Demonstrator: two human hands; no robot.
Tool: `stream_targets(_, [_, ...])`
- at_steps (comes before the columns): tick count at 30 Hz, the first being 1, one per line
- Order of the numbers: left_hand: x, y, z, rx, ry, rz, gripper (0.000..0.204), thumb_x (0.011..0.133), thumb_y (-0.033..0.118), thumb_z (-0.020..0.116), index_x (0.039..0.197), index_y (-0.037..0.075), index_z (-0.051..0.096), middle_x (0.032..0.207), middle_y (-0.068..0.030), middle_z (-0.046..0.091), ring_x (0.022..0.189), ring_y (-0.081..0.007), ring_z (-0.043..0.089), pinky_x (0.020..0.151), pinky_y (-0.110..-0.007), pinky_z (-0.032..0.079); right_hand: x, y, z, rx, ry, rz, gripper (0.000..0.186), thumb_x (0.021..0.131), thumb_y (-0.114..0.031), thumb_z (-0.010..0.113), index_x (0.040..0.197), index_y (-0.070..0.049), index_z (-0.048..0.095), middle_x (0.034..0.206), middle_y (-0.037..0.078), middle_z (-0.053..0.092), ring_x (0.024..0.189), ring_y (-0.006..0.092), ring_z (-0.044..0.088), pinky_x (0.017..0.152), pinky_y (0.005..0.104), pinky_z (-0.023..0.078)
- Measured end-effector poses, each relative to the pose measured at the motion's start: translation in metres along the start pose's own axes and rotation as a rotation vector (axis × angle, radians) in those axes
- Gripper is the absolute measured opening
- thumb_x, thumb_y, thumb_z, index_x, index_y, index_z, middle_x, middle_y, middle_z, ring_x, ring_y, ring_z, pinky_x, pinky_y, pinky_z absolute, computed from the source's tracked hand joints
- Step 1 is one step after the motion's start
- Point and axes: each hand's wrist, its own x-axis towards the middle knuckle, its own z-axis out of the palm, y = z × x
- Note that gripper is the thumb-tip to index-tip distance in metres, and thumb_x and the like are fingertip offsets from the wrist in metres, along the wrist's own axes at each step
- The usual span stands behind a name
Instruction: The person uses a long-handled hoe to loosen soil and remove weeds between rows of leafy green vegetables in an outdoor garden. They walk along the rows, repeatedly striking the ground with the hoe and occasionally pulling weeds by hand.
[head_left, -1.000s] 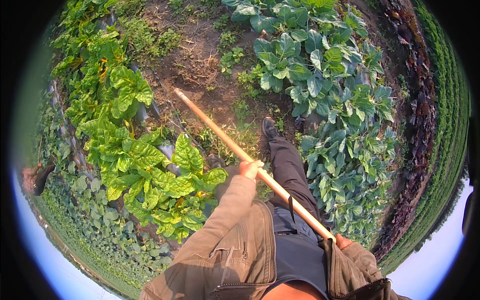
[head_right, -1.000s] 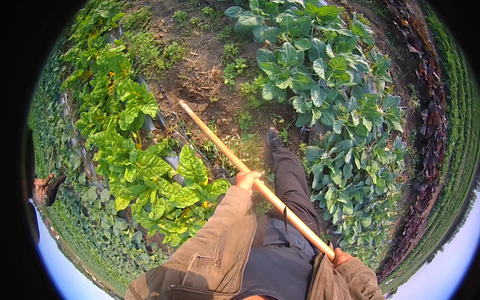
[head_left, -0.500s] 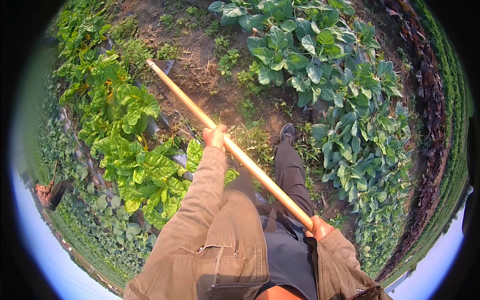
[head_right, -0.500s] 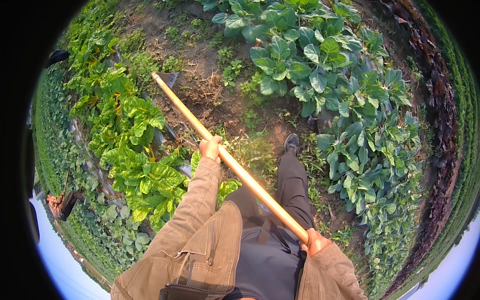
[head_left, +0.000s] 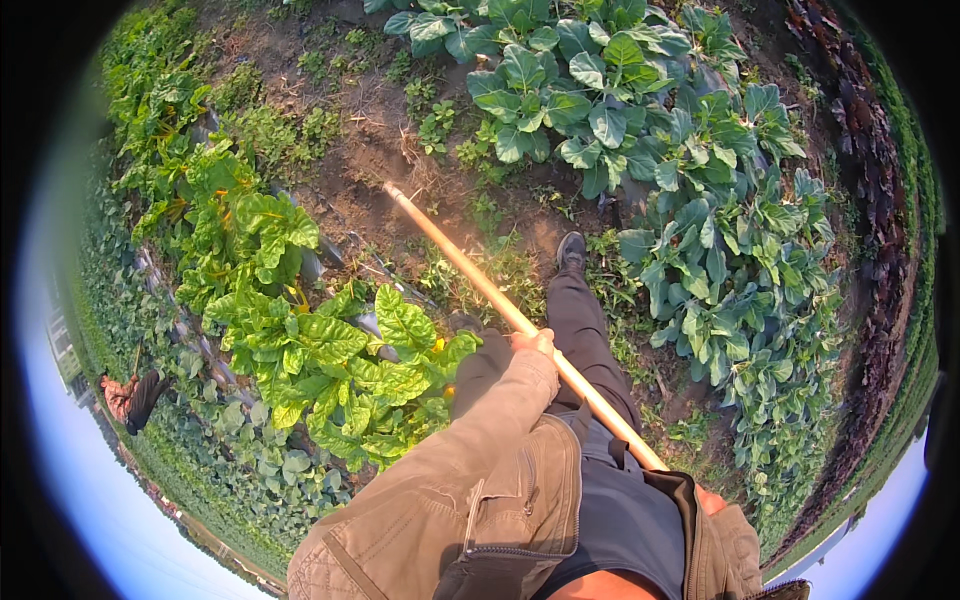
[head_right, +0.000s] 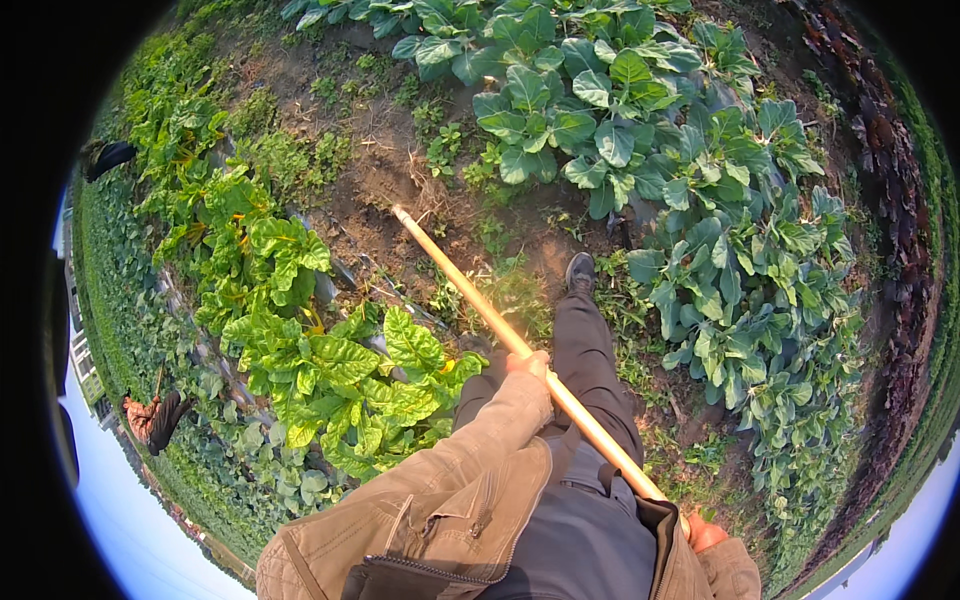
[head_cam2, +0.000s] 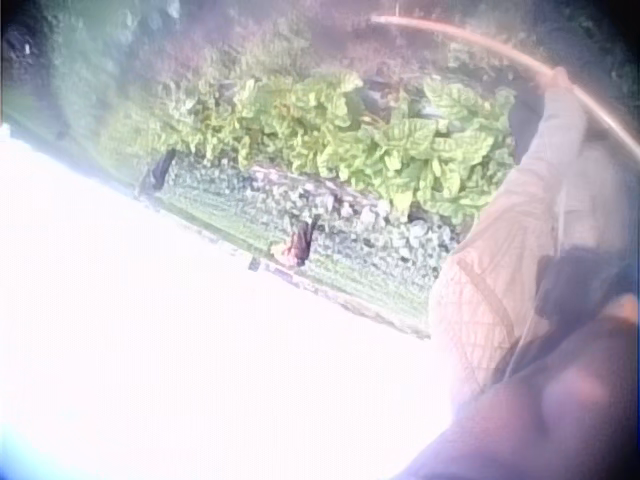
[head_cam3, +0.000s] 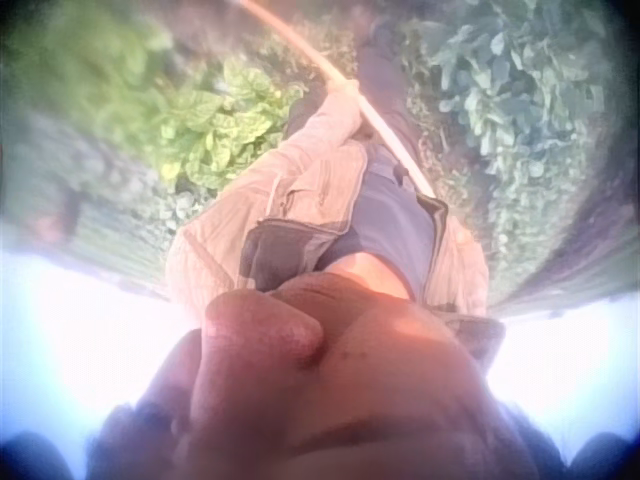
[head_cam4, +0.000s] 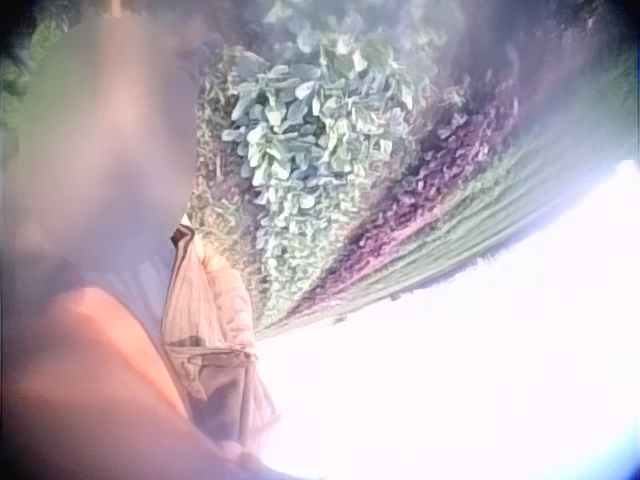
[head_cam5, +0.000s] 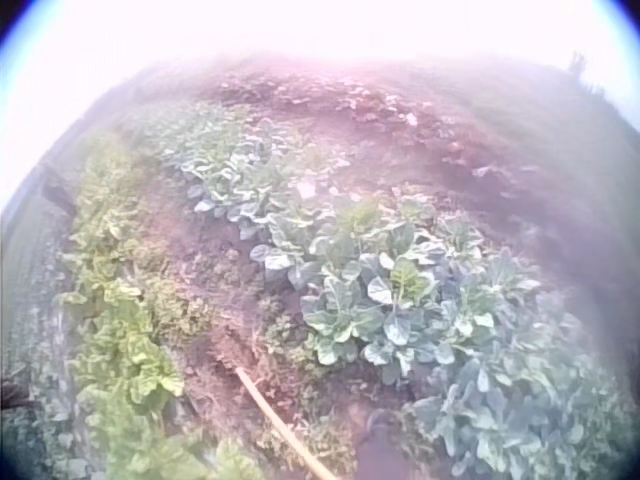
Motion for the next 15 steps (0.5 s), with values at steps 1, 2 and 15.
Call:
stream_targets(1, [-0.005, -0.006, -0.004, 0.01, -0.022, -0.004, 0.047, 0.077, 0.0, 0.075, 0.117, -0.008, 0.051, 0.085, -0.0178, 0.064, 0.061, -0.0314, 0.069, 0.053, -0.045, 0.058, 0.001, 0.012, 0.008, 0.013, 0.01, -0.024, 0.043, 0.091, -0.045, 0.076, 0.116, -0.013, 0.061, 0.097, 0.02, 0.074, 0.094, 0.0443, 0.072, 0.081, 0.0504, 0.055])
stream_targets(2, [-0.005, -0.006, -0.01, 0.009, -0.047, -0.012, 0.047, 0.077, 0.0, 0.074, 0.116, -0.009, 0.049, 0.085, -0.0185, 0.064, 0.061, -0.0313, 0.068, 0.053, -0.045, 0.058, 0.003, 0.015, 0.013, 0.026, 0.009, -0.043, 0.042, 0.091, -0.045, 0.075, 0.115, -0.013, 0.061, 0.096, 0.02, 0.074, 0.093, 0.044, 0.073, 0.08, 0.0505, 0.055])
stream_targets(15, [0.154, 0.263, -0.027, 0.032, 0.041, 0.431, 0.022, 0.081, 0.007, 0.075, 0.091, -0.008, 0.063, 0.076, -0.0141, 0.064, 0.062, -0.0305, 0.067, 0.058, -0.044, 0.057, 0.13, -0.243, -0.056, 0.154, 0.198, -0.288, 0.04, 0.086, -0.028, 0.082, 0.109, -0.009, 0.055, 0.089, 0.022, 0.07, 0.089, 0.0466, 0.07, 0.077, 0.056, 0.053])
